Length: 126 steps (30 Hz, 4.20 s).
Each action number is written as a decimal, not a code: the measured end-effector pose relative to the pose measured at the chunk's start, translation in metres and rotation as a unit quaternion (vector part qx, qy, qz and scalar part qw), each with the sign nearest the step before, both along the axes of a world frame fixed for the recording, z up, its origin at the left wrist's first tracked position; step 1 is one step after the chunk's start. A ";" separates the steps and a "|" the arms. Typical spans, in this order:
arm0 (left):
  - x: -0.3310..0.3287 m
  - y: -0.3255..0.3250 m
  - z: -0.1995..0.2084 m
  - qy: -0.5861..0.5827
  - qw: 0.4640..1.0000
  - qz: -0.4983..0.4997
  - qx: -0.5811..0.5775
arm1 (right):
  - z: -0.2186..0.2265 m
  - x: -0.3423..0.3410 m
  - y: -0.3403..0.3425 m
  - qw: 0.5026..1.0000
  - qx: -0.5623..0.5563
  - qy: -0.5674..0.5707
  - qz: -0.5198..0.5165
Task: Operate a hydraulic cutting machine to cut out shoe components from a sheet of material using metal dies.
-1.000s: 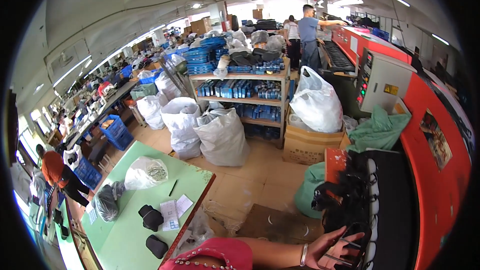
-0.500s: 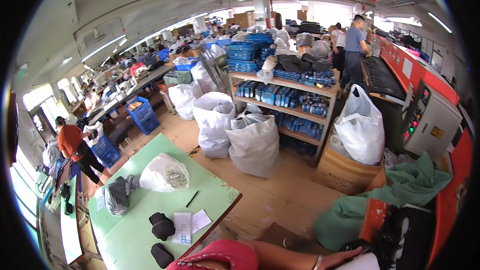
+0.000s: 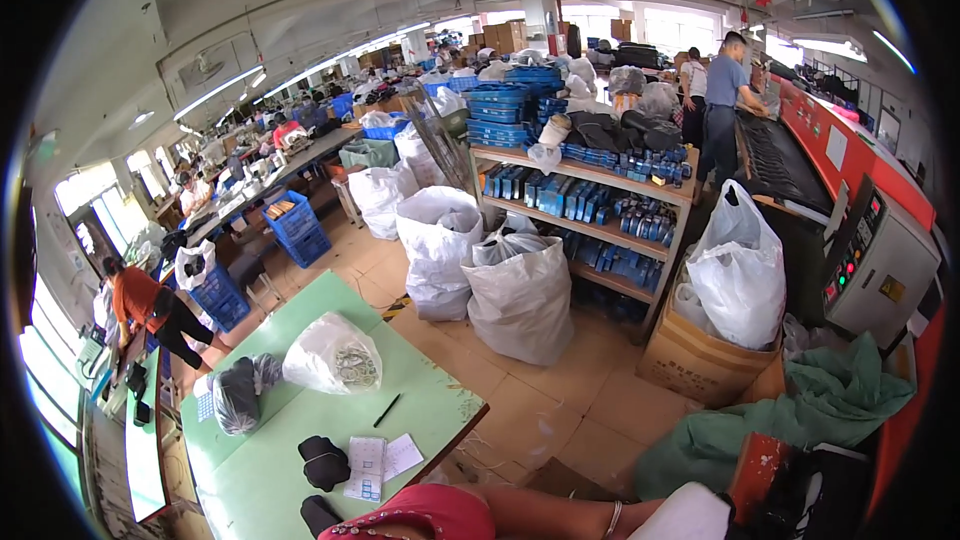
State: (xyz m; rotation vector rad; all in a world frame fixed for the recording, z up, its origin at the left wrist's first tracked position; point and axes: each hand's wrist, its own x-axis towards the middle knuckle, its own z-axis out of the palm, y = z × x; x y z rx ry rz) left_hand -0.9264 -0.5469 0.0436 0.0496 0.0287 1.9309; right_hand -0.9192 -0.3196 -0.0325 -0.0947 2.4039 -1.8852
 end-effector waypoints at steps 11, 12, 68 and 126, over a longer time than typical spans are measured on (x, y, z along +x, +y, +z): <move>-0.020 0.034 -0.038 0.082 0.995 -0.058 -0.021 | 0.082 0.082 0.026 0.966 -0.056 -0.239 -0.082; -0.022 0.046 -0.032 0.089 0.993 -0.052 -0.050 | 0.090 0.089 0.036 0.964 -0.064 -0.236 -0.104; -0.135 0.147 0.009 0.206 0.954 -0.023 -0.216 | 0.111 0.073 0.107 0.868 -0.158 -0.139 -0.450; -0.257 0.291 -0.102 0.851 0.322 0.321 -0.263 | 0.022 -0.088 0.194 0.828 0.377 -0.037 -0.413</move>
